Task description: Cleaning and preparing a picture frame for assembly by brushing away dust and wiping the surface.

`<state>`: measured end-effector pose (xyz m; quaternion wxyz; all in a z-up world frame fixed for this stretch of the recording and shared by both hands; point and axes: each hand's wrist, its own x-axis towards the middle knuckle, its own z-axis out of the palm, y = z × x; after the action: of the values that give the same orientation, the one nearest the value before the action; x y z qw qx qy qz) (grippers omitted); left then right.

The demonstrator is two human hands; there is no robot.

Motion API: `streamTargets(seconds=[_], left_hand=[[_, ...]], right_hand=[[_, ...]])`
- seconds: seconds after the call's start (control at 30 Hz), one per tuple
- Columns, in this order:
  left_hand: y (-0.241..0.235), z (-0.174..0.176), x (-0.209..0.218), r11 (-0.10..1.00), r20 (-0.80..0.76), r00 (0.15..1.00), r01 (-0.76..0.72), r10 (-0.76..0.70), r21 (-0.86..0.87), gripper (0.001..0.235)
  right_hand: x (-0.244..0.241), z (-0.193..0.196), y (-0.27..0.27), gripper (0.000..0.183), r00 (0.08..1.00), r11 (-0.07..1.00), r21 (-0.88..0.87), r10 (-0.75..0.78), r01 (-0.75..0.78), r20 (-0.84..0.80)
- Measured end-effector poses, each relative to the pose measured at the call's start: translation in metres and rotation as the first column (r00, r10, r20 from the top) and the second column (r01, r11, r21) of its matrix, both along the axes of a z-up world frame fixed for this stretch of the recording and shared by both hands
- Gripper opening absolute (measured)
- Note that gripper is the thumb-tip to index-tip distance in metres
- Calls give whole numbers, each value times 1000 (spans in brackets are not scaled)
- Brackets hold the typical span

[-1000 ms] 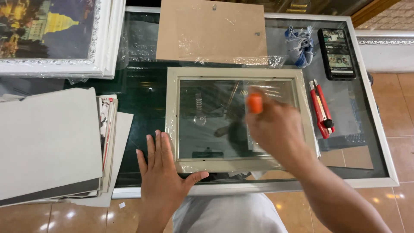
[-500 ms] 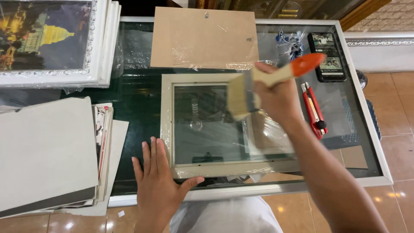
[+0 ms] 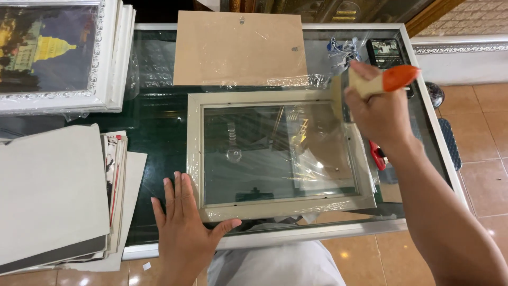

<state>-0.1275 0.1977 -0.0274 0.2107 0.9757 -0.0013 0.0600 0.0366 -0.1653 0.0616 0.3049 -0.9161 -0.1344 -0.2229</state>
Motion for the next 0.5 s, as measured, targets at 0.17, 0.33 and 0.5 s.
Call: streamTargets(seconds=[0.17, 0.33, 0.5], left_hand=[[0, -1, 1, 1000, 2, 1000, -15, 15, 19, 133], [-2, -4, 1, 999, 35, 999, -32, 31, 14, 137], [1, 7, 3, 999, -21, 1000, -7, 7, -38, 141]], right_hand=[[-74, 26, 20, 54, 810, 928, -342, -310, 145, -498], [-120, 22, -22, 55, 770, 990, -136, -61, -34, -636], [-48, 11, 16, 49, 897, 986, 53, -121, 158, -424]])
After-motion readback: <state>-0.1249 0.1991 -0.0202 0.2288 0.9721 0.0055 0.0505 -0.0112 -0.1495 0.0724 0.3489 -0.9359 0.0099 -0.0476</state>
